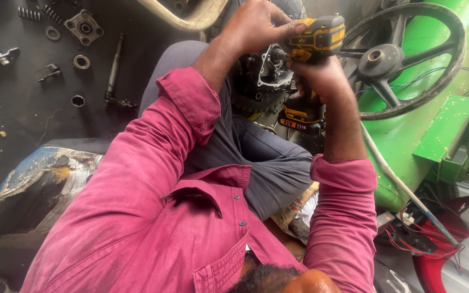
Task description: Disassembling and inspecting motorcycle engine components while sitting on a workshop floor.
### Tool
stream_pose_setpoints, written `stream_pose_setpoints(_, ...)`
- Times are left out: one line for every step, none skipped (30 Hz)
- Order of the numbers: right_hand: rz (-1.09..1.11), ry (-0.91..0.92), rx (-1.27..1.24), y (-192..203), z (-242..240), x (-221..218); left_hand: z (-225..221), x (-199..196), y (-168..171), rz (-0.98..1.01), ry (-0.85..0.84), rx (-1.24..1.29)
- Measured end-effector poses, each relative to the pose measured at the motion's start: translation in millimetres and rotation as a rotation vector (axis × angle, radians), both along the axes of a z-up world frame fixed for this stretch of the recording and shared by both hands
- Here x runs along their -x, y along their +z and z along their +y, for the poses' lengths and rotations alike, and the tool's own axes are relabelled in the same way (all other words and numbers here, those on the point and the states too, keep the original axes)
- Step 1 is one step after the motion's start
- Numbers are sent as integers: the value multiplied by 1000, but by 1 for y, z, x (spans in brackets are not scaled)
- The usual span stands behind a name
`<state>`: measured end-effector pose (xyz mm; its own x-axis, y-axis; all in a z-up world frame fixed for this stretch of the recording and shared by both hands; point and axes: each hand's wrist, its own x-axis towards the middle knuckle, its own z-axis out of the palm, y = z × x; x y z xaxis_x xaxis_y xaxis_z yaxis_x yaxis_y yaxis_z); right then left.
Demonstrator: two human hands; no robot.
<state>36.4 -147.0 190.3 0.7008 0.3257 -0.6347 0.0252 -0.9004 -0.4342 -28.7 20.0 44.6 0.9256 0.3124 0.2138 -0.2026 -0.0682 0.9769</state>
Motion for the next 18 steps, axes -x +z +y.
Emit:
stream_pose_setpoints(-3, -11, 6, -2, -2, 0, 0, 1, 1, 14, -7, -8)
stream_pose_setpoints(-7, -22, 12, -4, -4, -1, -1, 1, 2, 27, -15, -16)
stream_pose_setpoints(-5, -23, 12, -4, -4, 0, -1, 2, 1, 29, -16, -17)
stream_pose_setpoints(0, -33, -6, -5, -4, 0, -1, 2, 1, 19, -13, -13)
stream_pose_setpoints(4, -43, -26, -5, -4, 1, -2, 2, 0, 7, -11, -12)
stream_pose_setpoints(5, -45, -28, -3, -2, 1, -1, 2, -1, 7, -14, -13)
stream_pose_setpoints(1, -45, -26, -1, -1, 2, -3, 2, -2, 7, -12, 7)
stream_pose_setpoints(-2, -45, -24, 1, 1, 2, -3, 2, -3, 6, -11, 27)
stream_pose_setpoints(-2, -47, -25, 1, 0, 1, -4, 1, -4, 7, -13, 27)
stream_pose_setpoints(-6, -44, -13, 2, -1, 1, -5, 1, -5, -1, -8, 35)
stream_pose_setpoints(-10, -38, -2, 2, -1, 0, -5, 1, -7, -8, -1, 42)
stream_pose_setpoints(-9, -38, -3, 3, -2, 0, -4, 5, -2, -7, -1, 41)
stream_pose_setpoints(-6, -36, -10, 5, -2, -1, 0, 8, 2, 78, -19, 23)
stream_pose_setpoints(-3, -34, -16, 6, -3, -1, 3, 11, 6, 163, -37, 5)
stream_pose_setpoints(-2, -30, -17, 6, -5, -2, -1, 6, -7, 163, -33, 5)
stream_pose_setpoints(14, -18, -46, 5, -8, -4, -5, 1, -20, 217, 20, -62)
stream_pose_setpoints(29, -9, -76, 5, -11, -5, -9, -5, -33, 271, 71, -130)
stream_pose_setpoints(29, -7, -79, 4, -14, -7, -11, -6, -38, 271, 72, -133)
